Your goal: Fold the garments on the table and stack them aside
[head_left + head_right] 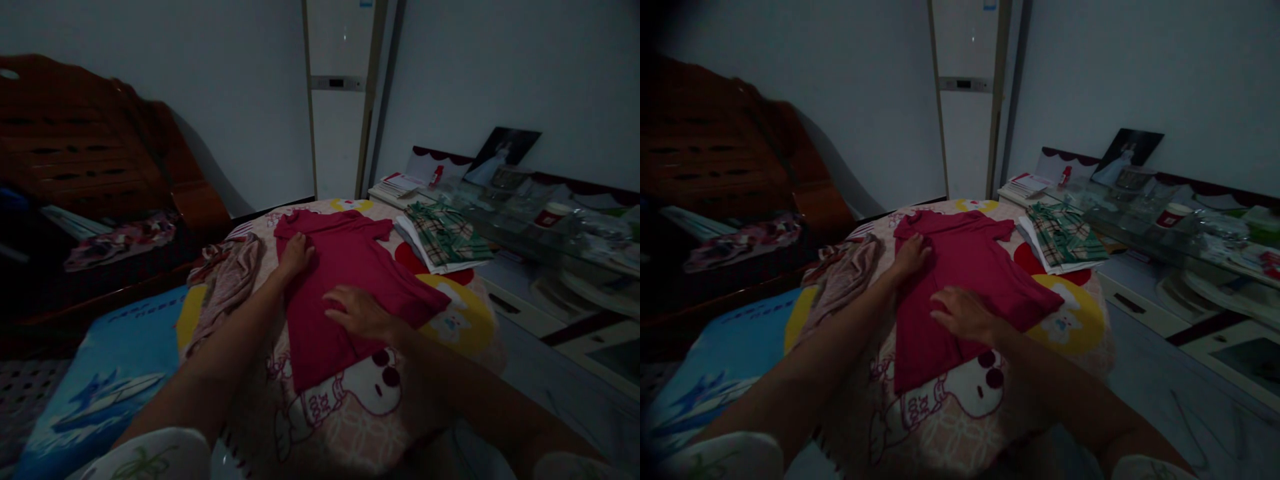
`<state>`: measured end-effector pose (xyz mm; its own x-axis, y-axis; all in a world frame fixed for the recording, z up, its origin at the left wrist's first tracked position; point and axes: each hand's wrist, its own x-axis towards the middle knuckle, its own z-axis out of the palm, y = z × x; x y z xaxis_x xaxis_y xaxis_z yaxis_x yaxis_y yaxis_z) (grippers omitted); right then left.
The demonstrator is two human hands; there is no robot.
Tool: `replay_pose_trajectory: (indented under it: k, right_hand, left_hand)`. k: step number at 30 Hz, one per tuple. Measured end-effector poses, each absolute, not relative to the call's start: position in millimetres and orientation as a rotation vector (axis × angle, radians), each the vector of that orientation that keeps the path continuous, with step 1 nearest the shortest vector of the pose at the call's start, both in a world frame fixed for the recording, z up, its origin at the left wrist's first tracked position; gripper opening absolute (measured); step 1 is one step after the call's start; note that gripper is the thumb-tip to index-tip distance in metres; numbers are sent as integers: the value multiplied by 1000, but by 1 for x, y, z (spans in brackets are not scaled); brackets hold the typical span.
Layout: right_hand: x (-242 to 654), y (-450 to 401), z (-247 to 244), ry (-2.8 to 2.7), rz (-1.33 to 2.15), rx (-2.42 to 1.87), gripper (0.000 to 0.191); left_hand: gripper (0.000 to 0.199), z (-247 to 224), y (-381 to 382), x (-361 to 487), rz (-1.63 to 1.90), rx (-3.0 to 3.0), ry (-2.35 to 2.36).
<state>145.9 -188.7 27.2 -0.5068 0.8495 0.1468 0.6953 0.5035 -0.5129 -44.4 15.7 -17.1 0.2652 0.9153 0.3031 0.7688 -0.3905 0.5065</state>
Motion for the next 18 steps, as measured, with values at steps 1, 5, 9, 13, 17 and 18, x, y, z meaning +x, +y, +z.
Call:
replay_pose_trajectory:
  k: [1, 5, 9, 13, 17, 18]
  right_hand:
    - [156, -184, 20, -2406, 473, -1321, 43]
    - [181, -172, -10, -2562, 270, -1464, 58]
    - [184, -169, -22, -2573, 282, -1463, 57]
    - [183, -165, -22, -2500, 326, -1403, 52]
    - [202, -163, -13, -2327, 363, -1339, 31]
    - [212, -164, -8, -2257, 348, -1360, 27]
  left_hand:
    - [53, -23, 10, -40, 707, 2341, 1588]
    - [63, -36, -3, -35, 415, 2427, 1697]
    - [68, -25, 4, -27, 365, 2406, 1671]
    - [68, -14, 3, 18, 561, 2451, 1314]
    - [60, -24, -24, 66, 645, 2347, 1152]
    - [60, -27, -33, 73, 616, 2364, 1176]
